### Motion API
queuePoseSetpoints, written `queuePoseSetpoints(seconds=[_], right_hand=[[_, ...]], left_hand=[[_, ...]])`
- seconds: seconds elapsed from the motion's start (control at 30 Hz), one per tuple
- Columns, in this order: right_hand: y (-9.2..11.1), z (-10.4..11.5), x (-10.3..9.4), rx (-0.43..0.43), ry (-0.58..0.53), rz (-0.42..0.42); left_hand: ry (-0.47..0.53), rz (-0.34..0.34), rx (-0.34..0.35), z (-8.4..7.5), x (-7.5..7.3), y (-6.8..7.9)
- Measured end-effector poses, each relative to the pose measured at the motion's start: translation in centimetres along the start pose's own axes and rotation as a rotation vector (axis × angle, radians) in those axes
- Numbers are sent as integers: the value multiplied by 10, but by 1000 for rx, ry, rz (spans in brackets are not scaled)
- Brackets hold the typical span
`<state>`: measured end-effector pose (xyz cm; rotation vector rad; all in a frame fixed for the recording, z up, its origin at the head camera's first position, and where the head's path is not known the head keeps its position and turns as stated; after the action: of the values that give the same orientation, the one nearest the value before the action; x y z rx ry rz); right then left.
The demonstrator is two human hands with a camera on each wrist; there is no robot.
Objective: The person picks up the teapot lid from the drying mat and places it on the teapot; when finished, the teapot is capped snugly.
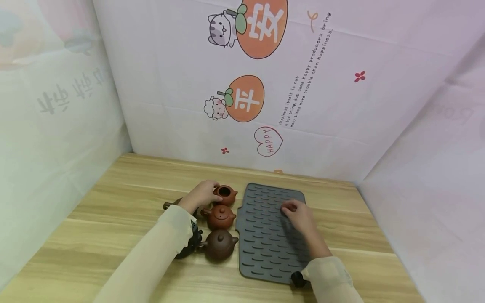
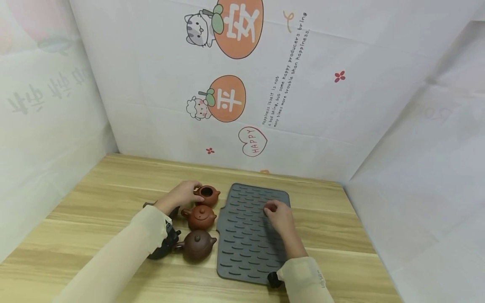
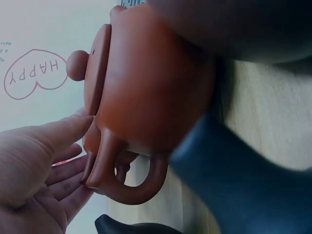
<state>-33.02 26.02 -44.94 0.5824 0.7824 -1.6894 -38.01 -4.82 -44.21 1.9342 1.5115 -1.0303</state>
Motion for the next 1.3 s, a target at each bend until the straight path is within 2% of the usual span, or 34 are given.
queuePoseSetpoints(seconds=[0.3, 0.53, 0.9, 1.07, 1.3], right_hand=[[-3, -13, 1, 35, 29, -14], [-8, -25, 2, 109, 48, -50], [-13, -30, 6, 139, 58, -59], [-11, -30, 4, 159, 43, -68], [-10, -12, 6, 121, 58, -84]], left_hand=[[30, -23, -29, 3, 2, -5], [29, -28, -26, 4, 4, -5], [31, -23, -42, 6, 5, -4], [30, -25, -48, 6, 5, -3], [51, -29, -49, 3, 3, 1]])
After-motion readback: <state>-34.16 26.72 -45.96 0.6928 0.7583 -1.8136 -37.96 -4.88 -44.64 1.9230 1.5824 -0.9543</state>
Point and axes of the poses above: each hand's wrist, its own y-axis away from the middle knuckle, its own x-axis out of the palm, z = x × y, the point moved 8 cm from there along -y, towards the middle knuckle, and after that the axes turned 8 degrees about -z, right-handed, at the moved point
